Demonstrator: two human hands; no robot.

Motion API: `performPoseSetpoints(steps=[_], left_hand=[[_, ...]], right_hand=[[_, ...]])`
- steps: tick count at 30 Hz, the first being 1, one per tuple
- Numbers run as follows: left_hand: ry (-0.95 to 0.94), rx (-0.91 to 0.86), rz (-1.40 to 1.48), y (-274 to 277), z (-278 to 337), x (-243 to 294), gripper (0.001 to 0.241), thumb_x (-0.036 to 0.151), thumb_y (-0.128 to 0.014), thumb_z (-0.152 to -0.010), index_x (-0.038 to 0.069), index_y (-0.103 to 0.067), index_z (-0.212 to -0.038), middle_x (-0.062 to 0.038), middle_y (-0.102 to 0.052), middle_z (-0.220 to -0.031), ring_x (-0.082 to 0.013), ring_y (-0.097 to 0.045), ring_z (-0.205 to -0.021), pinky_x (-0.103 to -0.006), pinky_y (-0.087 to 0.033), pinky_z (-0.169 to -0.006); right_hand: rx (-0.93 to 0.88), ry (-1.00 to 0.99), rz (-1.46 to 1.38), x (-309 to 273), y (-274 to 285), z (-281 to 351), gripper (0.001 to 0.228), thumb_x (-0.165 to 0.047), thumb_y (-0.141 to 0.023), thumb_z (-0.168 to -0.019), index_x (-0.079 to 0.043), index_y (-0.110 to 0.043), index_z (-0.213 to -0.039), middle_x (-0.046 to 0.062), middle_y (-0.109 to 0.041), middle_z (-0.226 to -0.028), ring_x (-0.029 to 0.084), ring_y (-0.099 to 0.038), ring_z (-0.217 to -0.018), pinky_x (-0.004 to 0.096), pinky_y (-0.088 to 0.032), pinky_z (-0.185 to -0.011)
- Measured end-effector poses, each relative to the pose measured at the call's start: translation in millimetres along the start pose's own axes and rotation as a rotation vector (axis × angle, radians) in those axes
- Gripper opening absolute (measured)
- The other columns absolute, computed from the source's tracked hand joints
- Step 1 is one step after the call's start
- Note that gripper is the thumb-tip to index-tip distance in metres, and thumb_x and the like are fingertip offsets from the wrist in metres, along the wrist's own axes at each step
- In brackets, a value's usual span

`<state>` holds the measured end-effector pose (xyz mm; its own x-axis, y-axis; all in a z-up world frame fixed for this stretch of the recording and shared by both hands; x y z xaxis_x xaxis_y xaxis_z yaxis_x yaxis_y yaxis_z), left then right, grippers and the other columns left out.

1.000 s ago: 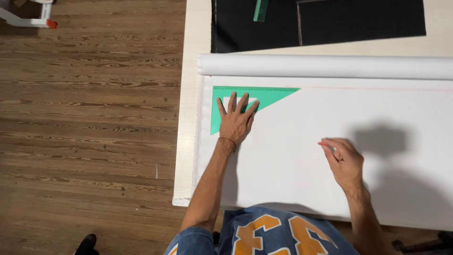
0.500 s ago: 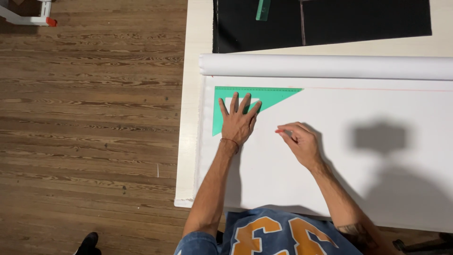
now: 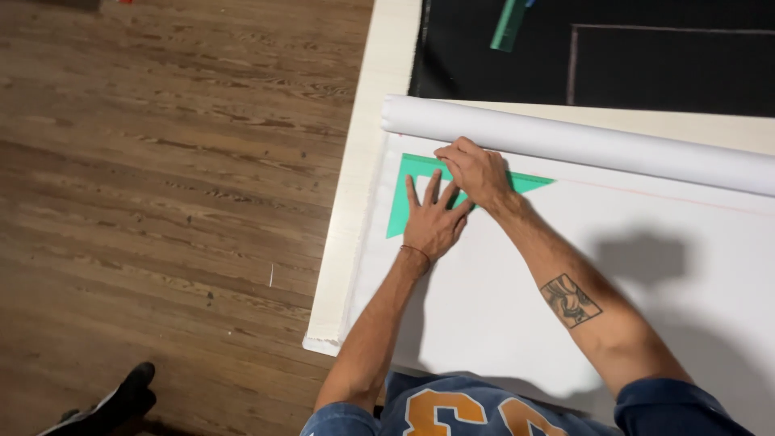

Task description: Marking measurements on a roll of leather using a set square and pencil

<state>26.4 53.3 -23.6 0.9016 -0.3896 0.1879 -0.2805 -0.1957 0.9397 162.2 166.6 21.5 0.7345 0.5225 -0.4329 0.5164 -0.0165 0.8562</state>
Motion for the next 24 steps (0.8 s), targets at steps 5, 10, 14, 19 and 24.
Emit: performPoseSetpoints(steps=[5, 10, 14, 19, 24], left_hand=[[0.018, 0.021, -0.001, 12, -3, 4, 0.032, 0.048, -0.061, -0.114, 0.048, -0.069, -0.145, 0.000, -0.061, -0.163, -0.0435, -0.044, -0.170, -0.0950, -0.017, -0.134], [0.010, 0.011, 0.003, 8, 2, 5, 0.033, 0.050, -0.059, -0.114, 0.047, -0.068, -0.146, 0.000, -0.058, -0.164, -0.0434, -0.043, -0.170, -0.0955, -0.016, -0.135], [0.016, -0.040, 0.003, 8, -4, 5, 0.034, 0.051, -0.061, -0.113, 0.048, -0.069, -0.146, -0.001, -0.058, -0.165, -0.0438, -0.041, -0.171, -0.0945, -0.014, -0.135], [0.019, -0.062, -0.020, 20, -3, 6, 0.039, 0.050, -0.057, -0.116, 0.050, -0.065, -0.154, 0.000, -0.052, -0.175, -0.0436, -0.038, -0.173, -0.0936, -0.015, -0.135], [0.005, -0.074, -0.011, 23, -5, 3, 0.040, 0.048, -0.058, -0.118, 0.049, -0.067, -0.156, -0.003, -0.052, -0.176, -0.0449, -0.039, -0.172, -0.0950, -0.016, -0.132]], right_hand=[[-0.067, 0.108, 0.138, 9, -37, -20, 0.022, -0.027, -0.073, -0.115, -0.040, -0.083, -0.129, -0.009, -0.072, -0.117, 0.037, -0.082, -0.081, 0.056, -0.072, -0.081], [-0.104, 0.141, 0.128, -1, -30, -24, 0.018, -0.027, -0.071, -0.115, -0.035, -0.082, -0.127, -0.010, -0.072, -0.122, 0.037, -0.084, -0.083, 0.057, -0.072, -0.081], [-0.147, 0.196, 0.231, 4, -20, -23, 0.016, -0.028, -0.070, -0.111, -0.037, -0.079, -0.121, -0.010, -0.066, -0.117, 0.036, -0.084, -0.076, 0.056, -0.072, -0.077], [-0.163, 0.267, 0.420, 45, 22, 19, 0.015, -0.032, -0.075, -0.106, -0.040, -0.074, -0.119, -0.010, -0.061, -0.113, 0.026, -0.084, -0.077, 0.049, -0.071, -0.077], [-0.452, -0.009, 0.527, 108, 119, 90, 0.024, -0.021, -0.061, -0.113, -0.034, -0.077, -0.127, -0.006, -0.071, -0.129, 0.033, -0.089, -0.092, 0.056, -0.070, -0.091]])
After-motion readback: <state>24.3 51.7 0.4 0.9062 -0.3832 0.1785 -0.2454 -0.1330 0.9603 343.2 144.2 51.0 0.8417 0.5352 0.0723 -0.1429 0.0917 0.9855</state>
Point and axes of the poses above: each hand's wrist, its own z-axis away from the middle knuckle, its own y-axis out of the back of the hand, x = y × z, the point moved 2 cm from there along -z, towards the middle knuckle
